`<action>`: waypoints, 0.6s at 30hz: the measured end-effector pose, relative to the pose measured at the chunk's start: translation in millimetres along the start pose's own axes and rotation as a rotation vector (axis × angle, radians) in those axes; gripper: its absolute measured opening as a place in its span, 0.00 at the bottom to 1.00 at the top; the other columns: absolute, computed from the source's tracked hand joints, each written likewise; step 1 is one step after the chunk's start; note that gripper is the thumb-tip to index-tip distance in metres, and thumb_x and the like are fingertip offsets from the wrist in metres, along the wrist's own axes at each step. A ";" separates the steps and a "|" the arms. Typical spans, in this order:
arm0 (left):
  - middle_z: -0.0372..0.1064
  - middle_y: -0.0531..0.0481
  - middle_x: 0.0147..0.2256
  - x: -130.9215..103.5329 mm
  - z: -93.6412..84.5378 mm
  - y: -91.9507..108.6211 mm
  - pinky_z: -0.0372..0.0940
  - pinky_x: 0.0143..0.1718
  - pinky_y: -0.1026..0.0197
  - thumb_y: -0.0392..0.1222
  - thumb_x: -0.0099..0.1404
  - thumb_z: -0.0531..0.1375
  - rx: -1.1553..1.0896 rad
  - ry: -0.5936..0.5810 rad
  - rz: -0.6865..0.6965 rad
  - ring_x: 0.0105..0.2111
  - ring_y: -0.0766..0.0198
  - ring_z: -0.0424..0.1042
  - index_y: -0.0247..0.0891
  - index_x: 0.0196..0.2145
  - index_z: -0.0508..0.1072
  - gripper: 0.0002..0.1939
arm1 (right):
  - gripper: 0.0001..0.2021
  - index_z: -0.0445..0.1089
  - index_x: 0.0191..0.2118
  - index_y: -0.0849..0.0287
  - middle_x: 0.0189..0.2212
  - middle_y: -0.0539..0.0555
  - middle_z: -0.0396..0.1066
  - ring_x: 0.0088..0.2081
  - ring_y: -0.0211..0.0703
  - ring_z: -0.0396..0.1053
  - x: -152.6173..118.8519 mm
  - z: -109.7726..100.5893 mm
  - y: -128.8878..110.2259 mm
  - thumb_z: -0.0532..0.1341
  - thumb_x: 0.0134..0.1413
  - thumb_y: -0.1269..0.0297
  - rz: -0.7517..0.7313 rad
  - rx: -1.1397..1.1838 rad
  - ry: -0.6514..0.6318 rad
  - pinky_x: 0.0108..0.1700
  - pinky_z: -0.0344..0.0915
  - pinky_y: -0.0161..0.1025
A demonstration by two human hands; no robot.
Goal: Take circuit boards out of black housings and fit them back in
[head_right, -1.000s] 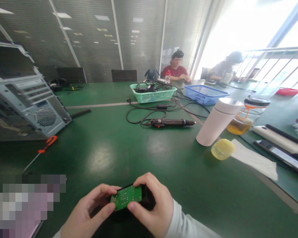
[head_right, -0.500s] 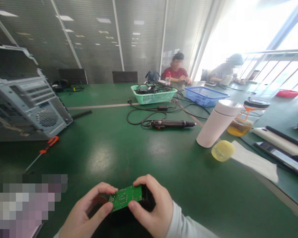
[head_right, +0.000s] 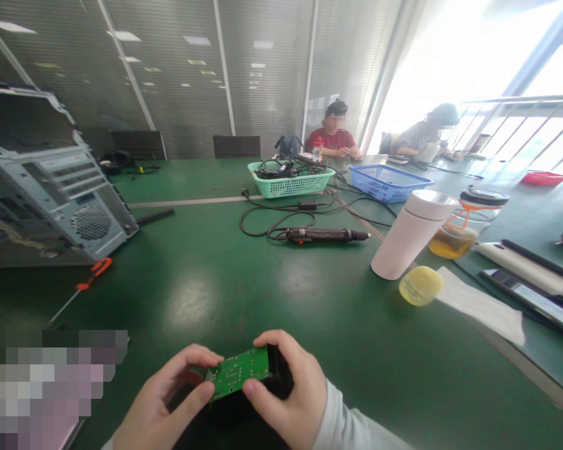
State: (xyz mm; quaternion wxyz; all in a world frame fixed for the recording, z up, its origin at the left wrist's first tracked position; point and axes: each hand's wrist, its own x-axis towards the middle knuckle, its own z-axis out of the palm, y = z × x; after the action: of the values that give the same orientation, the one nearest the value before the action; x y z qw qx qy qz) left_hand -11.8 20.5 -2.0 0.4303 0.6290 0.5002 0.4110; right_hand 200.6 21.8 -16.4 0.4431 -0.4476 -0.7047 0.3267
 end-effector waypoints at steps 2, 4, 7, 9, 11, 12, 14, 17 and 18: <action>0.73 0.50 0.34 0.3 0.2 0.7 0.67 0.34 0.64 0.45 0.60 0.61 0.008 -0.011 -0.003 0.32 0.61 0.73 0.42 0.36 0.74 0.07 | 0.16 0.63 0.47 0.55 0.37 0.50 0.69 0.36 0.39 0.68 0.1 0.2 0.1 0.60 0.54 0.58 0.000 -0.003 0.003 0.35 0.64 0.32; 0.74 0.50 0.34 0.1 1.3 2.9 0.67 0.34 0.63 0.45 0.60 0.61 0.006 -0.013 -0.014 0.32 0.60 0.73 0.41 0.35 0.74 0.08 | 0.15 0.63 0.47 0.55 0.37 0.50 0.69 0.36 0.39 0.68 0.2 0.4 0.0 0.60 0.54 0.58 0.006 -0.008 0.006 0.35 0.64 0.32; 0.74 0.51 0.32 -1.2 4.4 7.1 0.66 0.33 0.63 0.47 0.59 0.62 -0.024 0.033 -0.048 0.30 0.61 0.72 0.41 0.34 0.75 0.08 | 0.16 0.63 0.47 0.54 0.37 0.50 0.69 0.36 0.39 0.69 0.2 0.8 -0.4 0.60 0.53 0.58 0.019 -0.008 0.004 0.36 0.64 0.32; 0.74 0.51 0.31 -2.3 5.8 8.0 0.65 0.33 0.64 0.48 0.59 0.62 -0.049 0.084 -0.066 0.30 0.62 0.72 0.42 0.34 0.75 0.09 | 0.17 0.63 0.48 0.54 0.39 0.50 0.70 0.37 0.39 0.69 -0.2 1.1 -0.2 0.60 0.53 0.58 0.019 -0.002 -0.003 0.38 0.65 0.32; 0.74 0.51 0.33 -2.8 5.6 6.2 0.66 0.34 0.64 0.48 0.58 0.62 -0.059 0.107 -0.064 0.31 0.62 0.72 0.42 0.34 0.75 0.09 | 0.19 0.63 0.51 0.53 0.41 0.50 0.70 0.41 0.39 0.69 -0.9 1.5 0.3 0.61 0.54 0.58 0.013 -0.003 0.004 0.42 0.65 0.33; 0.74 0.51 0.33 -2.8 5.0 4.5 0.66 0.34 0.64 0.48 0.58 0.63 -0.058 0.095 -0.057 0.31 0.62 0.72 0.42 0.35 0.75 0.10 | 0.19 0.63 0.52 0.53 0.43 0.50 0.70 0.42 0.40 0.69 -1.3 1.5 0.5 0.61 0.54 0.58 0.008 -0.005 0.013 0.44 0.65 0.33; 0.74 0.51 0.35 -2.5 3.7 1.1 0.67 0.35 0.64 0.49 0.59 0.63 -0.059 0.064 -0.045 0.33 0.62 0.72 0.42 0.36 0.75 0.10 | 0.20 0.63 0.52 0.52 0.44 0.50 0.70 0.43 0.40 0.69 -1.6 1.2 0.8 0.61 0.54 0.57 0.002 -0.004 0.018 0.45 0.65 0.33; 0.74 0.50 0.36 -2.2 4.0 -0.2 0.67 0.36 0.65 0.51 0.59 0.63 -0.109 0.071 -0.062 0.35 0.61 0.73 0.42 0.36 0.75 0.12 | 0.18 0.64 0.49 0.53 0.40 0.50 0.71 0.40 0.39 0.70 -0.9 0.2 0.8 0.62 0.53 0.56 -0.009 0.024 -0.005 0.41 0.66 0.32; 0.74 0.50 0.35 -2.1 4.6 0.6 0.67 0.36 0.65 0.52 0.58 0.63 -0.143 0.096 -0.079 0.35 0.61 0.73 0.42 0.36 0.75 0.13 | 0.18 0.64 0.48 0.54 0.39 0.50 0.71 0.39 0.39 0.70 -0.6 0.0 0.8 0.62 0.53 0.56 -0.012 0.033 -0.012 0.40 0.66 0.32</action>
State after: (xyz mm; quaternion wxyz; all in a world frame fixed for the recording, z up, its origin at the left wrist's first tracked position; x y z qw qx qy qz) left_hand -7.6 17.7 -3.0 0.4654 0.5562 0.5141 0.4581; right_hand 201.1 21.6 -17.3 0.4484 -0.4339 -0.7045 0.3382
